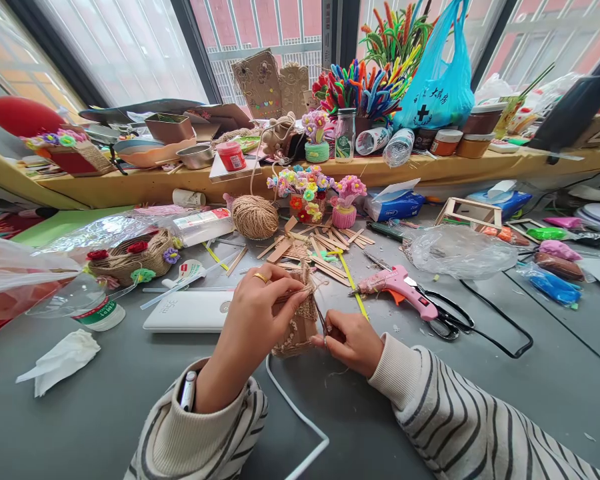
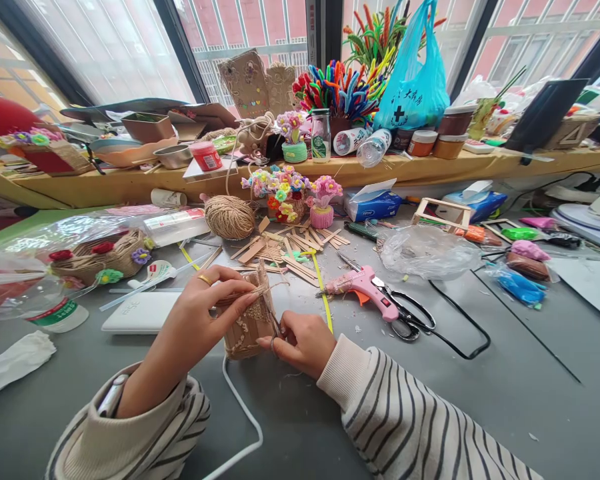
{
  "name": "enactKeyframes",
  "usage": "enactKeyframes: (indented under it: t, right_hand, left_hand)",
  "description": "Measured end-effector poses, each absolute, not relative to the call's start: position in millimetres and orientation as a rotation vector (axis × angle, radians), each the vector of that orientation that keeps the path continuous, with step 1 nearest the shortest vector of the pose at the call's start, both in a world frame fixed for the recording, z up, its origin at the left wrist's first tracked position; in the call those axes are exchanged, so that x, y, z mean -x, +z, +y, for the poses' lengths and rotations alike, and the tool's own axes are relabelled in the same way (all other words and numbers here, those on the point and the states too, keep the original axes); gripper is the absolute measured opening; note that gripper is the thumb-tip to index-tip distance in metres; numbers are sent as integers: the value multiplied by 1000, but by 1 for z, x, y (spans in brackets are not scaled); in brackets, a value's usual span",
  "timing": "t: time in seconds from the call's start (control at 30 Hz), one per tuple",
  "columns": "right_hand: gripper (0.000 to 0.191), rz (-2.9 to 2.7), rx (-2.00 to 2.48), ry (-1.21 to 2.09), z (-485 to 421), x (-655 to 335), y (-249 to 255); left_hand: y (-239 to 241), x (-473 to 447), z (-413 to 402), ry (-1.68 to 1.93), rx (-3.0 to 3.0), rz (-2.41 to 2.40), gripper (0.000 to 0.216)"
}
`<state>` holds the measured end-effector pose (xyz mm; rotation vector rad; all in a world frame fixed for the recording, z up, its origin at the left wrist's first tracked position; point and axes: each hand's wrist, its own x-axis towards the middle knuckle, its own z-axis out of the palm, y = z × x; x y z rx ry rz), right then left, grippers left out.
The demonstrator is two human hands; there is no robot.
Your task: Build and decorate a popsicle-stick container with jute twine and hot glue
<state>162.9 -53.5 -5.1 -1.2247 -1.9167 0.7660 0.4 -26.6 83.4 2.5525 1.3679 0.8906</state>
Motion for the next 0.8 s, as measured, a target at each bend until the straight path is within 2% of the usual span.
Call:
enactKeyframes:
  t: [0.6,0.8]
  right_hand:
    - [52,-1932,1193,607,-52,-166,-10]
    - [50,-1896,1227,639,-54,-164,-11]
  left_hand:
    - [84,-1,-27,872,-2529,1368,15]
    - [84,-1,-26,882,-2514,1369,15]
